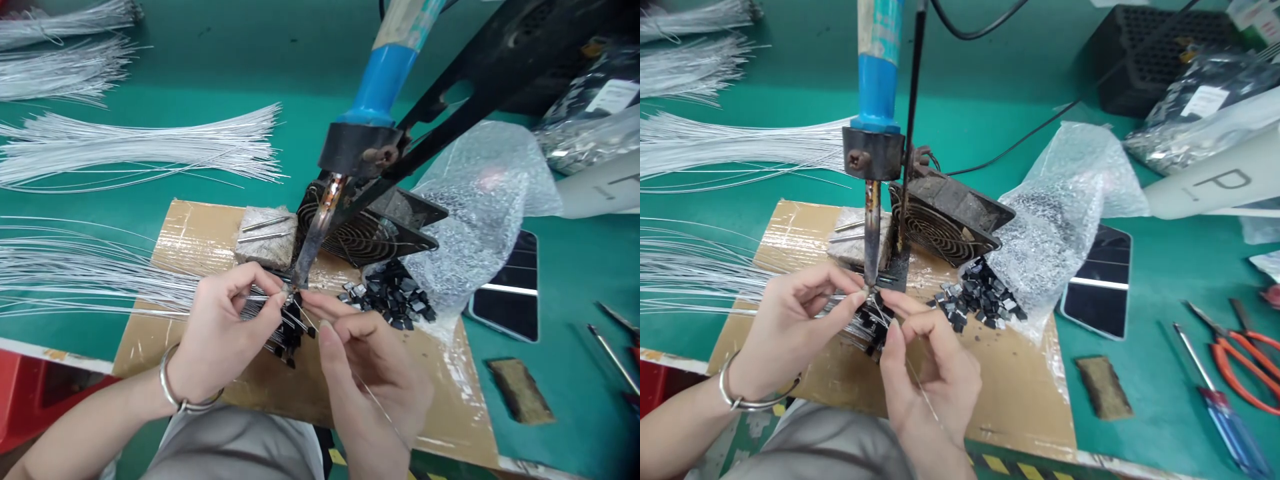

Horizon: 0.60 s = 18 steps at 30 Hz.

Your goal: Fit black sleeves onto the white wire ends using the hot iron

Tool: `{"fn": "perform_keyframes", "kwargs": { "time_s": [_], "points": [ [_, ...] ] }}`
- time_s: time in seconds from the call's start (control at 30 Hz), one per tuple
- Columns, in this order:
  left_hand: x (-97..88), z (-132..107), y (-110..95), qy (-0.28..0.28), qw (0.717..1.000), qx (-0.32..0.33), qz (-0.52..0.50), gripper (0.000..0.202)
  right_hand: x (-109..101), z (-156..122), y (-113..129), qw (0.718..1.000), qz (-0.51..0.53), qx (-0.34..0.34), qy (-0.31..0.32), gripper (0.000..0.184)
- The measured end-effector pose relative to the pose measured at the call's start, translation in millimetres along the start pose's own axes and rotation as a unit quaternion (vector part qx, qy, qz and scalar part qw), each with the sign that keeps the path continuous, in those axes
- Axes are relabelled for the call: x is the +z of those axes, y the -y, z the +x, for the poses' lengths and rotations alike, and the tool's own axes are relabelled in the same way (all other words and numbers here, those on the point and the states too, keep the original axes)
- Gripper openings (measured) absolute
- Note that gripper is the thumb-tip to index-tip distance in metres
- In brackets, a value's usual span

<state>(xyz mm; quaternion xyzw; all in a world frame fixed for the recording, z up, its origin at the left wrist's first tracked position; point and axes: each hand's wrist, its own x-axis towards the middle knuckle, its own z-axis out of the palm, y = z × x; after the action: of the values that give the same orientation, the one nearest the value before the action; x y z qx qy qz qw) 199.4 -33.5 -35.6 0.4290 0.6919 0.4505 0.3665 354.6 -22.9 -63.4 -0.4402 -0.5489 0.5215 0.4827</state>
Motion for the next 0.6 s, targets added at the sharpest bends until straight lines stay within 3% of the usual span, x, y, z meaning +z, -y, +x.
{"fn": "perform_keyframes", "kwargs": {
  "time_s": [0.6],
  "points": [
    [-2.0,7.3,-9.4,-0.009,1.0,-0.009,0.003,0.009,5.4,8.9,3.6,1.0,-0.009,0.003,-0.016,0.019]
  ]
}}
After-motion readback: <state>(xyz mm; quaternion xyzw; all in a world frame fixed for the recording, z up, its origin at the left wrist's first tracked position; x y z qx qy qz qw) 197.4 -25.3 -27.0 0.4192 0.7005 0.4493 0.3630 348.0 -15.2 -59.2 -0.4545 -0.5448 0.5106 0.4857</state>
